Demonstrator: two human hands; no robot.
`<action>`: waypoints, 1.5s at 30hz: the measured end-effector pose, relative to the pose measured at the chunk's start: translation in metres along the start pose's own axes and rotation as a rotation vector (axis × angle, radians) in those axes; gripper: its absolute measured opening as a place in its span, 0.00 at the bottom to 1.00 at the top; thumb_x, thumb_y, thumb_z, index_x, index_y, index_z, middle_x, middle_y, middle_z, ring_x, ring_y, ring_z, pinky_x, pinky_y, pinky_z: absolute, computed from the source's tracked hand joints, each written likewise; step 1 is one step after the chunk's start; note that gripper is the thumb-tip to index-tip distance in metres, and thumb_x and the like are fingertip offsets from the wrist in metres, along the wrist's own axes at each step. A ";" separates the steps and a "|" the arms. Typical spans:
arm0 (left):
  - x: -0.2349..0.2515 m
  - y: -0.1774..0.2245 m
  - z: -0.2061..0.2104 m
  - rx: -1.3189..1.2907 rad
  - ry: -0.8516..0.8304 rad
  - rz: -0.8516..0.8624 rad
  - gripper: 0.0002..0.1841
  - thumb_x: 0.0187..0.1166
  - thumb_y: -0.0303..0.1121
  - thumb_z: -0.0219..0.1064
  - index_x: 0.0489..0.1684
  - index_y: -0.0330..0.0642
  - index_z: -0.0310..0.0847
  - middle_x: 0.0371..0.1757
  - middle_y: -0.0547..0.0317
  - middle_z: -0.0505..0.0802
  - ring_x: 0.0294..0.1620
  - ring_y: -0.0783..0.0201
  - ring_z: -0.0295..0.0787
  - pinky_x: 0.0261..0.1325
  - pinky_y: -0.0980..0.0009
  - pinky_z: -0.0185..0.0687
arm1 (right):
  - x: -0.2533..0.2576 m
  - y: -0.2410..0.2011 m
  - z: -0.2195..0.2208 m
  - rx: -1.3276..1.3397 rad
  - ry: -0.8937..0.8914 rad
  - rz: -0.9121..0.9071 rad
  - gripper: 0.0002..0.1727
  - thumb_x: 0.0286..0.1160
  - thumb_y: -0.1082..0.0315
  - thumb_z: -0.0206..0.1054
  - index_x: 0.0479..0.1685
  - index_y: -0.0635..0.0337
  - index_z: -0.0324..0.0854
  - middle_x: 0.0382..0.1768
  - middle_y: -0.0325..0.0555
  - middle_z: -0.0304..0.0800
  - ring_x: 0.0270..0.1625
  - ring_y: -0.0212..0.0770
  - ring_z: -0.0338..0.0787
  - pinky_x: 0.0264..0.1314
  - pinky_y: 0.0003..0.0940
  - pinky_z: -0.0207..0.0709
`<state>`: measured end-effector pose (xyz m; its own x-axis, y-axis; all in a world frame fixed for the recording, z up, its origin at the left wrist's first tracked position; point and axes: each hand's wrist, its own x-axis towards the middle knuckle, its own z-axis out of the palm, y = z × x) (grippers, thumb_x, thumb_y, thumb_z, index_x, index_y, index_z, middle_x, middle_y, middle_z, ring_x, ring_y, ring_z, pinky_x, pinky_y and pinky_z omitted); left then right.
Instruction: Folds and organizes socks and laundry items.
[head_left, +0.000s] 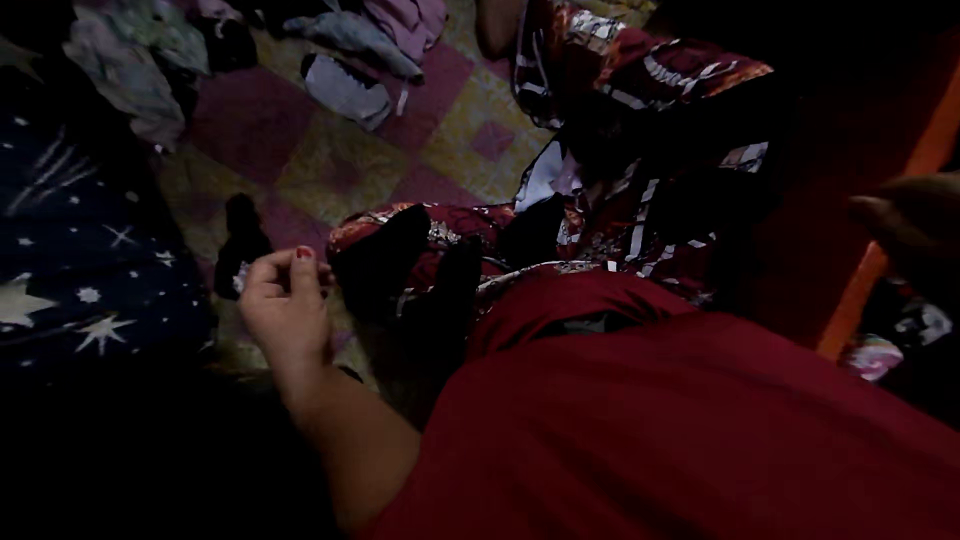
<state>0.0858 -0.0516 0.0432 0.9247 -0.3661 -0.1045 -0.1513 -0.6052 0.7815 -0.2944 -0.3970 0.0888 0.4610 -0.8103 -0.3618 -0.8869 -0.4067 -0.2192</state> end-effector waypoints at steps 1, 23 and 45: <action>-0.009 -0.004 -0.003 0.045 0.027 -0.064 0.13 0.89 0.35 0.58 0.53 0.32 0.77 0.38 0.69 0.84 0.34 0.85 0.82 0.43 0.83 0.82 | 0.010 -0.007 0.011 0.024 0.052 -0.210 0.22 0.90 0.61 0.57 0.58 0.76 0.82 0.52 0.78 0.85 0.53 0.78 0.86 0.55 0.76 0.74; -0.107 -0.050 0.027 -0.252 -0.112 -0.194 0.07 0.78 0.22 0.66 0.47 0.36 0.76 0.40 0.68 0.84 0.39 0.82 0.81 0.47 0.82 0.80 | 0.109 -0.180 0.194 0.220 -0.400 -1.136 0.10 0.75 0.75 0.69 0.52 0.71 0.87 0.63 0.70 0.84 0.71 0.74 0.79 0.72 0.71 0.68; -0.115 -0.043 0.034 -0.630 0.045 -0.695 0.09 0.86 0.28 0.61 0.56 0.34 0.79 0.43 0.58 0.88 0.40 0.70 0.86 0.48 0.70 0.85 | 0.082 -0.228 0.211 0.518 -0.806 -1.011 0.17 0.83 0.63 0.68 0.56 0.70 0.82 0.40 0.54 0.87 0.39 0.42 0.85 0.49 0.44 0.80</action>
<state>-0.0261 -0.0075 0.0007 0.7514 -0.0307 -0.6592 0.6448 -0.1786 0.7432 -0.0481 -0.2814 -0.0819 0.9352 0.2737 -0.2247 -0.1321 -0.3193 -0.9384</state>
